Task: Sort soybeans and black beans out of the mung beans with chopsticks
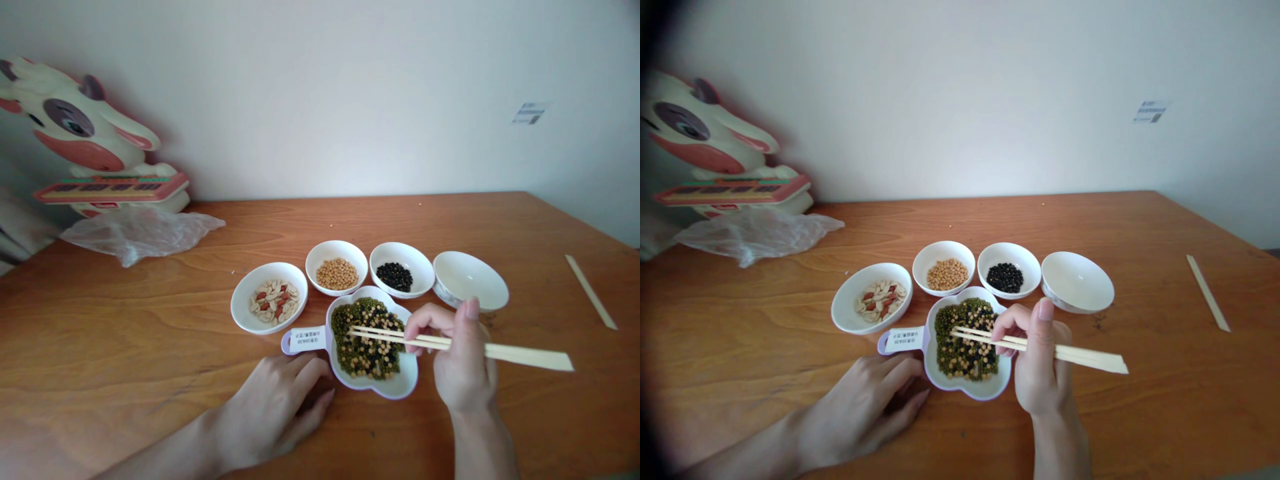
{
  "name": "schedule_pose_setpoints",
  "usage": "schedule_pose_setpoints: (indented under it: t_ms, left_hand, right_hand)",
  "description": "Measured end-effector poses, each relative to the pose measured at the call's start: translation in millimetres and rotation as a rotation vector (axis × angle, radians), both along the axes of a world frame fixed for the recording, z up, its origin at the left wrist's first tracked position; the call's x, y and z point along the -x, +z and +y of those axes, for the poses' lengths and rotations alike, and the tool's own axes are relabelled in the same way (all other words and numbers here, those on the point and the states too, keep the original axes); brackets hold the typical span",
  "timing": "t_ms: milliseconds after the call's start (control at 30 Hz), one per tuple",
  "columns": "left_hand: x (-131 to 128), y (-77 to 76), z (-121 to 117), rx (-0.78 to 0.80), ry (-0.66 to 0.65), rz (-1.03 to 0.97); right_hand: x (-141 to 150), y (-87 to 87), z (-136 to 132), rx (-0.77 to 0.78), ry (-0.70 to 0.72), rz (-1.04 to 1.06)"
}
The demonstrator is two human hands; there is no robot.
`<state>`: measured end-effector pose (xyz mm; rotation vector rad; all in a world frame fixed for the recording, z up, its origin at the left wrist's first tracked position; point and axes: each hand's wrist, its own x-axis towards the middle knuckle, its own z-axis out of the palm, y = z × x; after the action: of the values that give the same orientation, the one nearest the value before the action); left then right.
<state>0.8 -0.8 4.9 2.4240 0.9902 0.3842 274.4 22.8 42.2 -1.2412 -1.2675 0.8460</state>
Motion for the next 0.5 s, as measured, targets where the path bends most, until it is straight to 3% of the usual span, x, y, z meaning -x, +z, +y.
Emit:
schedule_pose_setpoints:
  t_ms: [167, 433, 500]
  left_hand:
    - [-0.3, 1.1, 1.4, 0.008, 0.005, 0.008]
    - [-0.5, -0.2, 0.9, -0.009, -0.001, -0.012]
    - [-0.6, -0.1, 0.8, -0.012, -0.003, -0.019]
  right_hand:
    - [-9.7, 2.8, -0.7, -0.171, -0.031, -0.075]
    - [-4.3, 5.5, -7.0, -0.213, -0.24, -0.083]
    - [-5.7, 5.2, -12.2, -0.31, -0.329, -0.064]
